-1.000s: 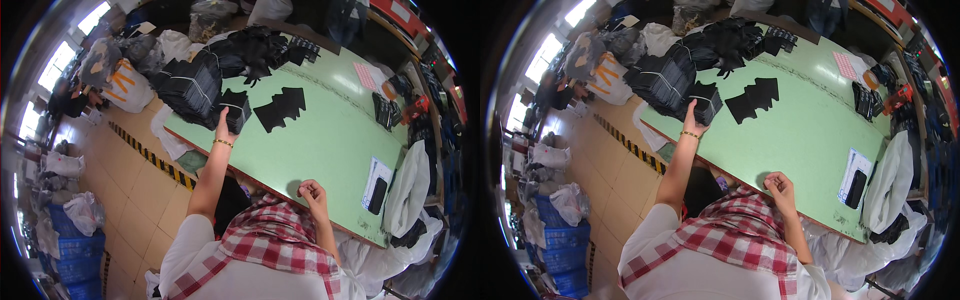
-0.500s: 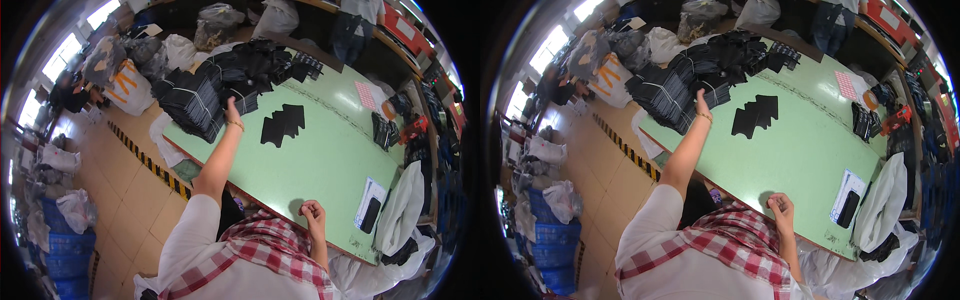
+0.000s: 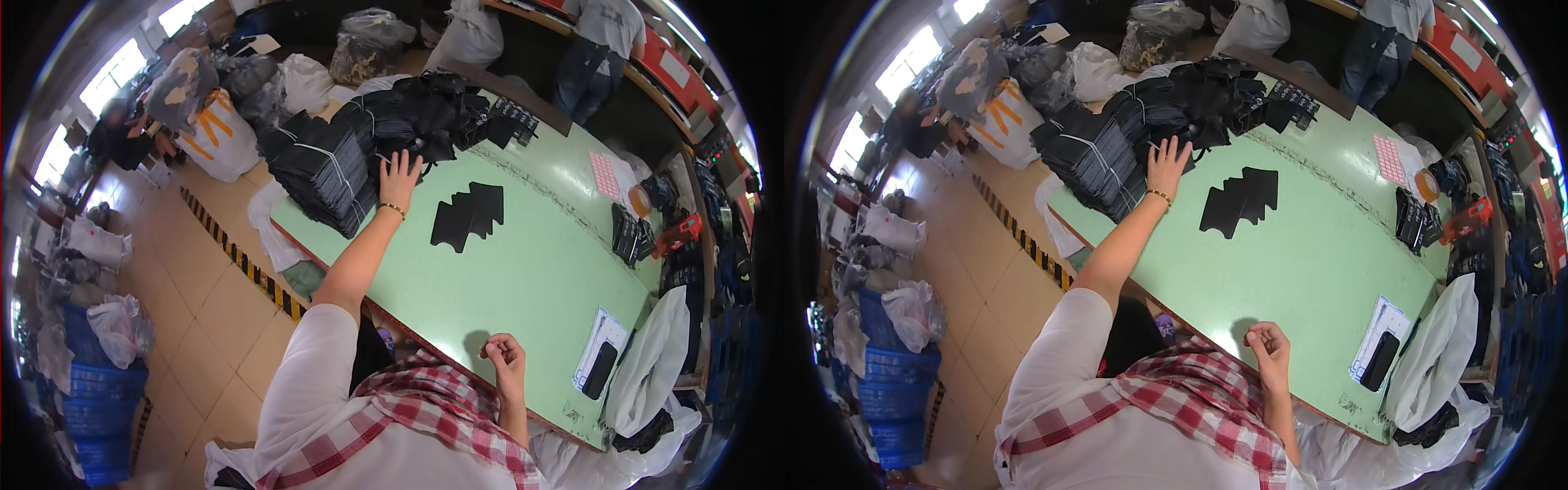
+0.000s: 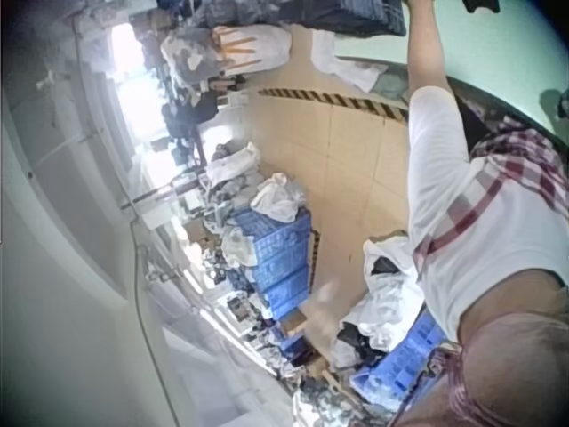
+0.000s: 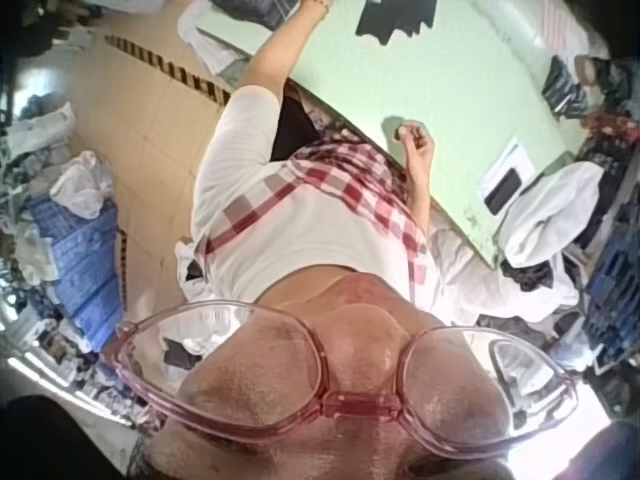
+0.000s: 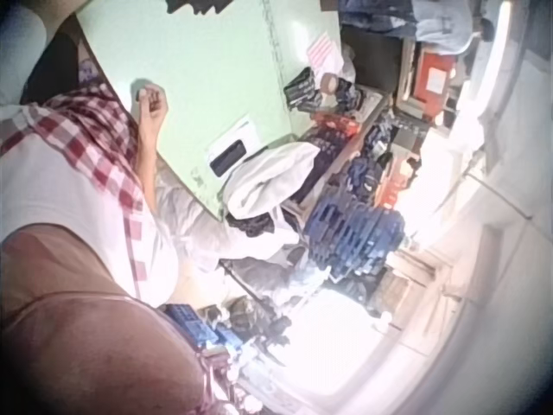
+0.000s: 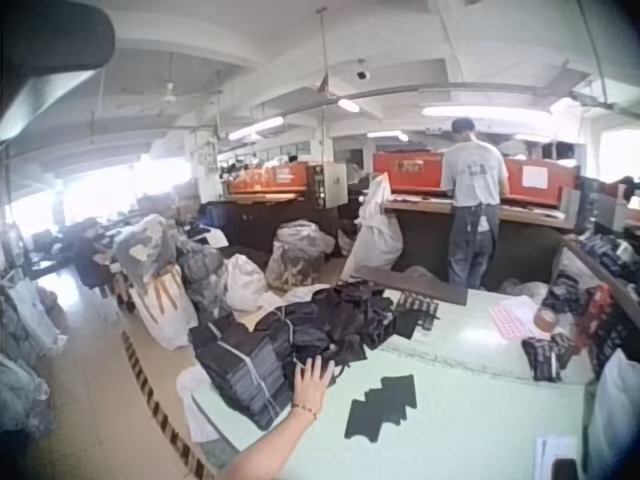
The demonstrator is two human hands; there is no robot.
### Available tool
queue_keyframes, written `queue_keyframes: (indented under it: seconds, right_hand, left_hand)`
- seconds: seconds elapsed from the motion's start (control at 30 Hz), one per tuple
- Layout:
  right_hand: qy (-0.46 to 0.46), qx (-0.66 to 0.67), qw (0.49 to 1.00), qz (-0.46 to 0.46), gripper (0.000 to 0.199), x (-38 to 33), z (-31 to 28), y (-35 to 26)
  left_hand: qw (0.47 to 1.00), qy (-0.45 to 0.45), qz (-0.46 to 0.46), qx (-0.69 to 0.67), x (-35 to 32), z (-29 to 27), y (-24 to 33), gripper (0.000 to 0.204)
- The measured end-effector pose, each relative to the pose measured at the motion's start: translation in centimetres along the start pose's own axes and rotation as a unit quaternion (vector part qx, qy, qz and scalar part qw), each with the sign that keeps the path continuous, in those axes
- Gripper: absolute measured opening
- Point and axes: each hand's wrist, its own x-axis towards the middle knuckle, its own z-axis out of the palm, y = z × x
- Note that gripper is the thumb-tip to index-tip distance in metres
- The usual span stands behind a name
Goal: Sorting and counting stacks of black fabric components on a factory table.
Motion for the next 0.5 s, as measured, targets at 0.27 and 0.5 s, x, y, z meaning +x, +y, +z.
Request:
queue_keyframes:
  seconds: [0.27,0.5]
  right_hand:
    - [0.026,-0.077,0.996,-0.027,0.013,0.4,0.3,-1.1]
    - [-0.028,-0.393,0.841,-0.371,0.040,3.0,8.4,-5.0]
  left_hand:
    - [0.914,0.086,-0.005,-0.397,-3.9,-5.3,4.5,0.072]
    - [0.280,-0.304,-0.071,-0.908,-15.7,-12.5,13.9,0.074]
